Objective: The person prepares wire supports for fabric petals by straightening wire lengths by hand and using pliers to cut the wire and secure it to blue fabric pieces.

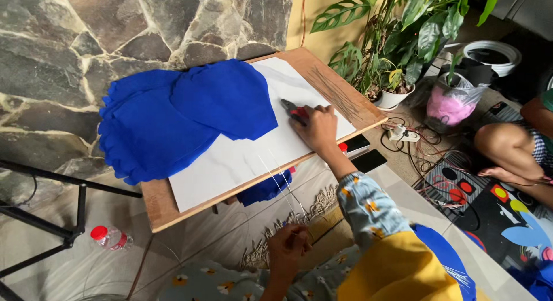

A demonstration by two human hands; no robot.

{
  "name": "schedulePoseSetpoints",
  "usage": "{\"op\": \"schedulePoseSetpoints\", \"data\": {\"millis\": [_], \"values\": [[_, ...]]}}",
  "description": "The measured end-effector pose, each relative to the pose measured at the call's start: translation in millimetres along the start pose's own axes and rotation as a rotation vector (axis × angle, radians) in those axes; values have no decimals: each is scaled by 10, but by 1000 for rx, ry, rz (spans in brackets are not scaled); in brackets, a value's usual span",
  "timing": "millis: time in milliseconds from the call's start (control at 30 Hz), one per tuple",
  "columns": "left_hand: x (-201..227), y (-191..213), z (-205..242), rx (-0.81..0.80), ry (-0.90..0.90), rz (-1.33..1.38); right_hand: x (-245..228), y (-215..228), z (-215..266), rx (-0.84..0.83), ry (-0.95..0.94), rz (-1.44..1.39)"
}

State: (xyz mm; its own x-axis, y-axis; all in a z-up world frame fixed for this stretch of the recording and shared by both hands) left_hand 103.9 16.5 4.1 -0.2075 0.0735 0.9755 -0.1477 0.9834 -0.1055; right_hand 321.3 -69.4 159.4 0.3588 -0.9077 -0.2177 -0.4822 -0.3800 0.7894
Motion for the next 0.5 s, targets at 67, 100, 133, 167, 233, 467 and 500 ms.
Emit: {"op": "schedulePoseSetpoints", "data": {"millis": [67,100,133,167,233,467,500], "values": [[-11,-4,-7,-10,17,-6,33,-89,-38,9,-6,-39],[-26,-10,-8,-17,35,-11,47,-132,-57,17,-10,-79],[-36,-11,-8,-16,35,-9,5,-70,-33,16,-8,-78],[-49,-26,-6,-27,37,0,-36,-41,-7,-18,-8,-110],[-4,-22,-11,-37,39,7,-120,72,105,-52,-7,-145],[111,35,-37,15,-40,-106,-906,1110,1160,131,195,-695],[185,46,-42,24,-60,-135,-1033,1194,1335,117,222,-734]]}}
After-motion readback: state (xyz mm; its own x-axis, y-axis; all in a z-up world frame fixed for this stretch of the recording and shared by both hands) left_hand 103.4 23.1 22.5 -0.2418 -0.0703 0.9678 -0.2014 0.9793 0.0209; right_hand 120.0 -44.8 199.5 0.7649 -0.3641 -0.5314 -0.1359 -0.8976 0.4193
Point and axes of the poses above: each hand's wrist, its own z-axis away from the middle knuckle, its own y-axis out of the back of the hand, x = y × z, the point moved 10 cm from there along -z, towards the middle knuckle, and after that the axes turned 5 degrees about -z, right-handed, at the moved point
